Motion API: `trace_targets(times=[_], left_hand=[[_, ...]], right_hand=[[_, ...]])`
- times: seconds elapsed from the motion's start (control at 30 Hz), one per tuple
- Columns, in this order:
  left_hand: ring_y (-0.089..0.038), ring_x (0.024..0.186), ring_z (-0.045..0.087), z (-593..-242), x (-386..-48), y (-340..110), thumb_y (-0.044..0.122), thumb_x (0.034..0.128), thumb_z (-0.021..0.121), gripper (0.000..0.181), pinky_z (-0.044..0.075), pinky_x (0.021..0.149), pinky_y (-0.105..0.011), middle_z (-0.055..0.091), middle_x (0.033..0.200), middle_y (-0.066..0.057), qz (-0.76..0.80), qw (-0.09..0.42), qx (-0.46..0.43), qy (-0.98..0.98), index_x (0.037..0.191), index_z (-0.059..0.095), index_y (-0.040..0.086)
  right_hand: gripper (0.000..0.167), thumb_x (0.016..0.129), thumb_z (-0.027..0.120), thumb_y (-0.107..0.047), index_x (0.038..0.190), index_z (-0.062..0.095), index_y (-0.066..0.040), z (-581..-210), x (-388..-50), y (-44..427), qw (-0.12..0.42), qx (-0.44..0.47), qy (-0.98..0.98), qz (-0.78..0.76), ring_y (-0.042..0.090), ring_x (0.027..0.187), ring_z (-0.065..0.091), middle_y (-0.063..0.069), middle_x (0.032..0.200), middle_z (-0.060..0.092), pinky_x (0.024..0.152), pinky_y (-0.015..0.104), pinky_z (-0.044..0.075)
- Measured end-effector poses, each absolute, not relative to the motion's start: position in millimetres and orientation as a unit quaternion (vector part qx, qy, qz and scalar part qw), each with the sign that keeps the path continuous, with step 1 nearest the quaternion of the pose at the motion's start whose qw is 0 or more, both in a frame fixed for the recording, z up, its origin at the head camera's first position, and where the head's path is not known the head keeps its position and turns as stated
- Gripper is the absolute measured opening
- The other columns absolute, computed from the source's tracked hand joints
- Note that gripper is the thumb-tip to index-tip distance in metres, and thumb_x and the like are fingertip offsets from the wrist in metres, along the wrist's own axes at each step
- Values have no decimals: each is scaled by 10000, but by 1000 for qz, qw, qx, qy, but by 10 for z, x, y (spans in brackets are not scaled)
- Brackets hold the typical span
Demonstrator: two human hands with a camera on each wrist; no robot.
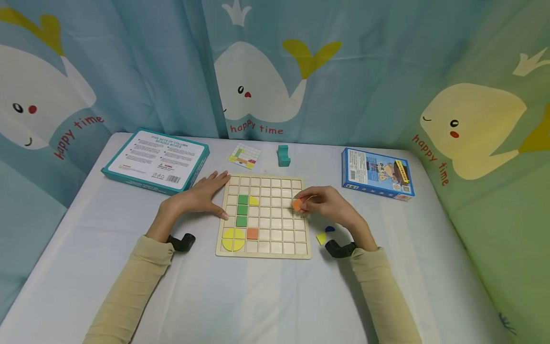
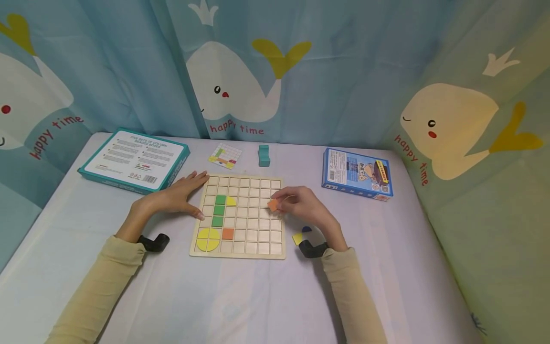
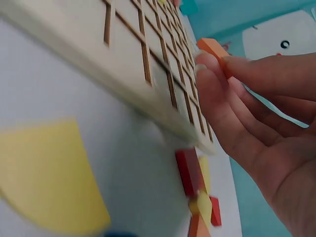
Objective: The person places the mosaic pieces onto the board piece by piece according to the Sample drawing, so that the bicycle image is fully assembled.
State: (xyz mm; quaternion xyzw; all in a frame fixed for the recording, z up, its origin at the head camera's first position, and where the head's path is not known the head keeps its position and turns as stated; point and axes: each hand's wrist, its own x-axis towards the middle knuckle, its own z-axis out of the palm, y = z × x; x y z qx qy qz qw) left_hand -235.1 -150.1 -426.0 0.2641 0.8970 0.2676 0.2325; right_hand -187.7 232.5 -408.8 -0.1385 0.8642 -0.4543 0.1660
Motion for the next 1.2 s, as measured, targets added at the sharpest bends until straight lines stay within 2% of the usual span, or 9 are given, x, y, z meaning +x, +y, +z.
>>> trace_targets(times=[0.23, 0.47, 0.63, 0.8, 1.2], left_hand=[[-397, 1600, -20, -4261, -2354, -1502, 411, 822, 859, 1159, 11, 1295, -585, 91, 1733, -162, 268, 235, 259, 898, 1646, 144, 20], [-397, 1601, -16, -4263, -2352, -1498, 415, 811, 867, 1166, 14, 1293, -592, 102, 1732, -163, 266, 234, 257, 899, 1646, 153, 24], [-400, 1600, -16, -4249, -2346, -1497, 410, 810, 867, 1164, 11, 1293, -592, 101, 1731, -166, 267, 233, 259, 899, 1644, 155, 20], [-395, 1601, -19, -4256, -2351, -1496, 415, 809, 867, 1168, 10, 1294, -589, 99, 1732, -161, 265, 235, 256, 899, 1646, 152, 23], [-404, 1599, -22, -4271, -2360, -1500, 415, 809, 869, 1171, 7, 1291, -595, 98, 1732, -165, 265, 237, 255, 899, 1646, 149, 22]], right_hand=[[282, 966, 649, 12, 1243, 701, 22, -4077, -1833, 2157, 200, -163, 846, -466, 224, 890, 752, 146, 1015, 765, 824, 247, 591], [285, 959, 644, 13, 1234, 715, -4, -4094, -1775, 2004, 236, -172, 838, -461, 196, 928, 744, 128, 1101, 734, 857, 249, 572], [274, 954, 638, 33, 1219, 706, 31, -4118, -1746, 1934, 256, -201, 821, -470, 217, 916, 762, 130, 1027, 767, 864, 230, 588], [235, 951, 665, 21, 1180, 713, 33, -4126, -1720, 1871, 259, -216, 818, -466, 200, 851, 760, 96, 933, 773, 833, 222, 593], [174, 896, 774, -59, 1066, 745, -37, -4188, -1653, 1694, 257, -238, 833, -428, 135, 805, 649, 26, 905, 729, 754, 223, 576]])
